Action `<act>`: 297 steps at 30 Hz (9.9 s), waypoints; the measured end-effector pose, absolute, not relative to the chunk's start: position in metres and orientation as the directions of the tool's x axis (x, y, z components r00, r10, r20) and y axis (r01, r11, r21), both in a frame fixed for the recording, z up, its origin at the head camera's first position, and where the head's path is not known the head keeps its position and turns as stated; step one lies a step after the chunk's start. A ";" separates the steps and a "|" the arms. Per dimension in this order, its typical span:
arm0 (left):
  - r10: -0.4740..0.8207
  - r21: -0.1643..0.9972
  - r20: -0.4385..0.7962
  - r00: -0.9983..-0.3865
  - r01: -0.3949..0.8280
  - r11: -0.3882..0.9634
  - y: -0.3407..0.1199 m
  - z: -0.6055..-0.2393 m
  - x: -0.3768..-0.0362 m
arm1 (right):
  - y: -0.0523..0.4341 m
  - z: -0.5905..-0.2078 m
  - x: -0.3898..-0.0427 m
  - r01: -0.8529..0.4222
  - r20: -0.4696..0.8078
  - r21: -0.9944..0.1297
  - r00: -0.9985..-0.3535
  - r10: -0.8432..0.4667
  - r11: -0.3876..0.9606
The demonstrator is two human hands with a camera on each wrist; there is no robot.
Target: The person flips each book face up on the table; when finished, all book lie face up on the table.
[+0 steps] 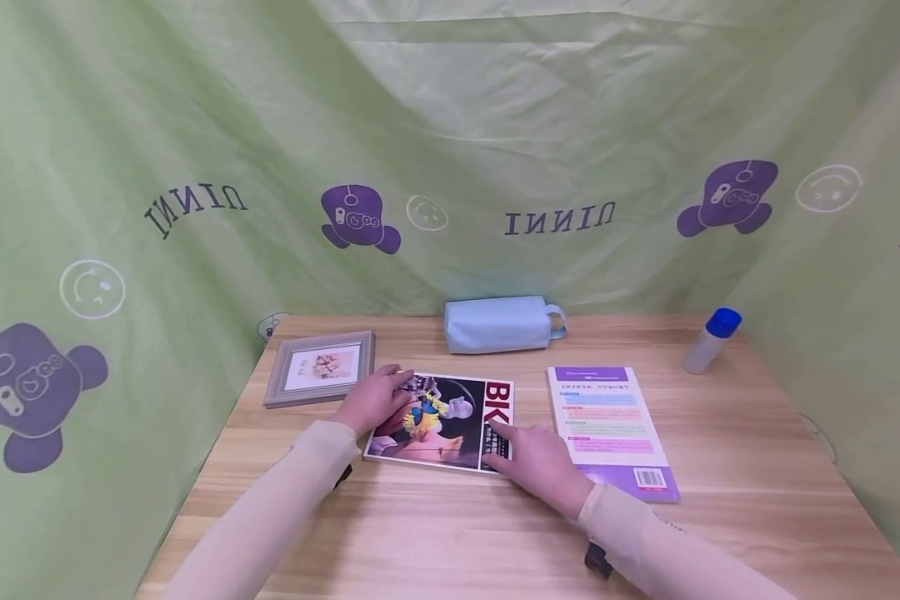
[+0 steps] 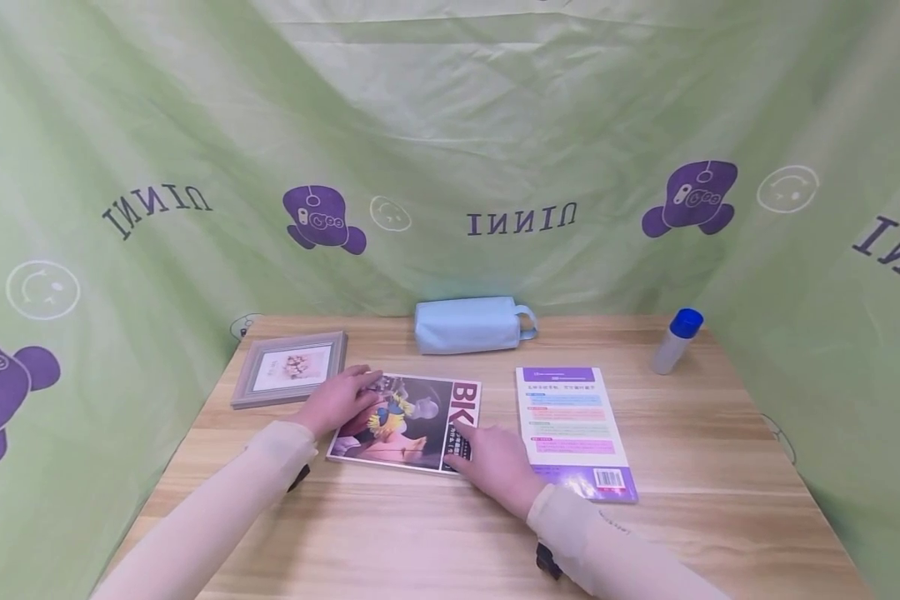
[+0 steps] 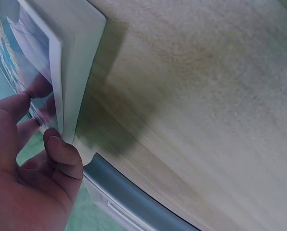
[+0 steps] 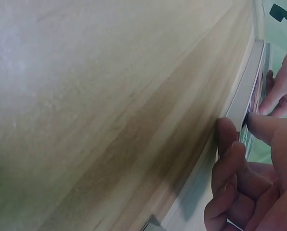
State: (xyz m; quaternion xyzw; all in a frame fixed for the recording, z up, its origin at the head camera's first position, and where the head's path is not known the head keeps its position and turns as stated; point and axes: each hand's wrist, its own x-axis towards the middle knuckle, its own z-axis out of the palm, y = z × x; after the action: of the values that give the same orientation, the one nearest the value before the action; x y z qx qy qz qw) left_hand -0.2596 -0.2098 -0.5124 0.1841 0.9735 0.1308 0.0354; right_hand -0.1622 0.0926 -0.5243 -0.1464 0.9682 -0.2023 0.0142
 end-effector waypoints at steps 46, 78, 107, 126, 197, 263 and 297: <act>0.332 0.298 -0.014 -0.943 0.313 0.902 -0.216 -0.511 -0.232 | 0.096 -0.515 -0.168 -0.195 -0.138 -0.454 -0.949 -0.285 0.869; 0.290 0.255 0.020 -0.957 0.286 0.924 -0.221 -0.519 -0.207 | 0.101 -0.510 -0.180 -0.250 -0.086 -0.441 -0.944 -0.318 0.862; 0.301 0.217 0.071 -0.951 0.309 0.926 -0.225 -0.519 -0.193 | 0.107 -0.508 -0.200 -0.283 -0.028 -0.348 -0.950 -0.312 0.894; 0.285 0.200 0.117 -0.951 0.304 0.932 -0.226 -0.517 -0.183 | 0.106 -0.509 -0.216 -0.289 -0.027 -0.356 -0.947 -0.319 0.889; 0.288 0.177 0.121 -0.950 0.306 0.935 -0.228 -0.522 -0.129 | 0.078 -0.509 -0.268 -0.299 -0.045 -0.418 -0.936 -0.349 0.858; 0.398 0.140 0.217 -0.891 0.432 0.891 -0.210 -0.533 -0.121 | 0.056 -0.525 -0.276 -0.316 0.035 -0.337 -0.945 -0.324 0.887; 0.727 0.069 0.180 -0.663 0.746 0.663 -0.083 -0.523 -0.161 | 0.187 -0.524 -0.250 -0.249 0.225 -0.320 -0.957 -0.182 0.914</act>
State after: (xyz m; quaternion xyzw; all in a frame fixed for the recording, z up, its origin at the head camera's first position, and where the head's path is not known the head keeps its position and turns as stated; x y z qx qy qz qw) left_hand -0.1612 -0.0826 -0.5232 0.4050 0.9092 0.0685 -0.0686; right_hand -0.2500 0.1866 -0.5239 -0.1107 0.9736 -0.1754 -0.0956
